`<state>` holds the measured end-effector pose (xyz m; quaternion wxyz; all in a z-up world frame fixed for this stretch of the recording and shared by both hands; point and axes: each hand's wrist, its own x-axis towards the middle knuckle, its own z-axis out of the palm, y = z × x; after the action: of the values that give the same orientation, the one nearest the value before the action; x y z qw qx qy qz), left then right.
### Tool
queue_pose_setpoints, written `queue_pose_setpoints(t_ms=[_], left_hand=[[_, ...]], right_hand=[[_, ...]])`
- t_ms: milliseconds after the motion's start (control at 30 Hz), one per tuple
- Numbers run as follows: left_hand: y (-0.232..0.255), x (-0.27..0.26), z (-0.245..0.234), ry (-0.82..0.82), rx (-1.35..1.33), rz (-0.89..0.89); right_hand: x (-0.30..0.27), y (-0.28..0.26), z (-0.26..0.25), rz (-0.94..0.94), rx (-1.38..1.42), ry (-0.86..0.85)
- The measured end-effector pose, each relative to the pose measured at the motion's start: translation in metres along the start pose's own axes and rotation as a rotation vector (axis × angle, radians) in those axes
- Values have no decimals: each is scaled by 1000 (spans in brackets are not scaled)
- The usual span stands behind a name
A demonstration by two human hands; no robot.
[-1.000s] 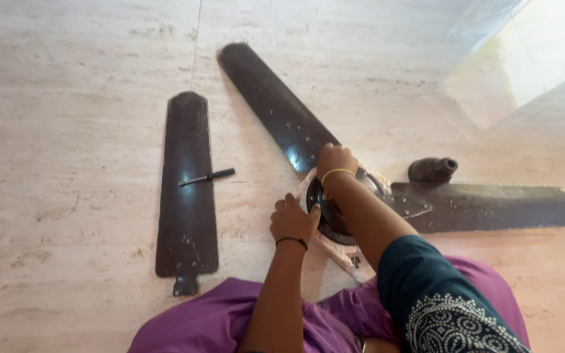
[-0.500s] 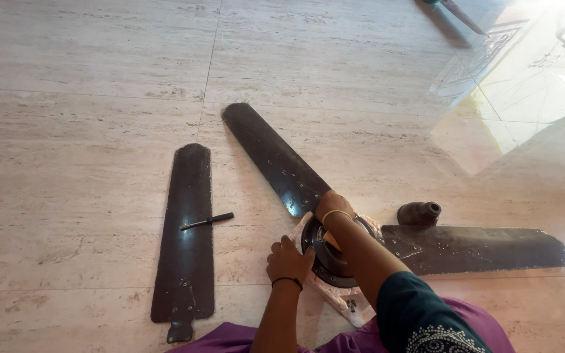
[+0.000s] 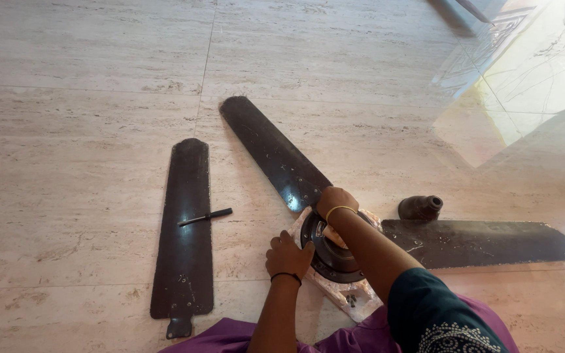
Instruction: The person sits on the floor and uses a screwdriver to remove screws from the fan blades and the central hub. They detach the blades and the hub cap, placing them on the floor.
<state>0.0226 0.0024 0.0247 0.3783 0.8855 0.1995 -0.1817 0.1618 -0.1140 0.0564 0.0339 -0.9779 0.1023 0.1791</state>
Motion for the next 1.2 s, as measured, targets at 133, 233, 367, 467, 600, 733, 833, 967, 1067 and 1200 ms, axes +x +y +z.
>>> queue_pose_setpoints(t_ms=[133, 233, 367, 467, 600, 733, 833, 967, 1067, 1200], left_hand=[[0, -1, -1, 0, 2, 8], [0, 0, 0, -1, 6, 11], [-3, 2, 1, -5, 0, 8], [-1, 3, 2, 0, -8, 12], [-2, 3, 3, 1, -1, 16], [-1, 3, 1, -7, 2, 8], [0, 2, 1, 11, 0, 12], [3, 1, -1, 2, -4, 3], [3, 0, -2, 3, -5, 5], [3, -1, -4, -10, -17, 2]], right_hand=[[18, 3, 14, -45, -25, -1], [21, 3, 13, -91, -45, -17], [9, 3, 1, -67, 40, -21], [3, 4, -7, -52, -32, -17], [5, 0, -2, -109, -66, -10], [5, -5, 2, -192, -138, -18], [1, -2, 1, -189, -135, -31], [3, 4, 3, -58, -87, 20], [11, 9, 9, -103, -64, 6], [13, 11, 9, -252, -208, 20]])
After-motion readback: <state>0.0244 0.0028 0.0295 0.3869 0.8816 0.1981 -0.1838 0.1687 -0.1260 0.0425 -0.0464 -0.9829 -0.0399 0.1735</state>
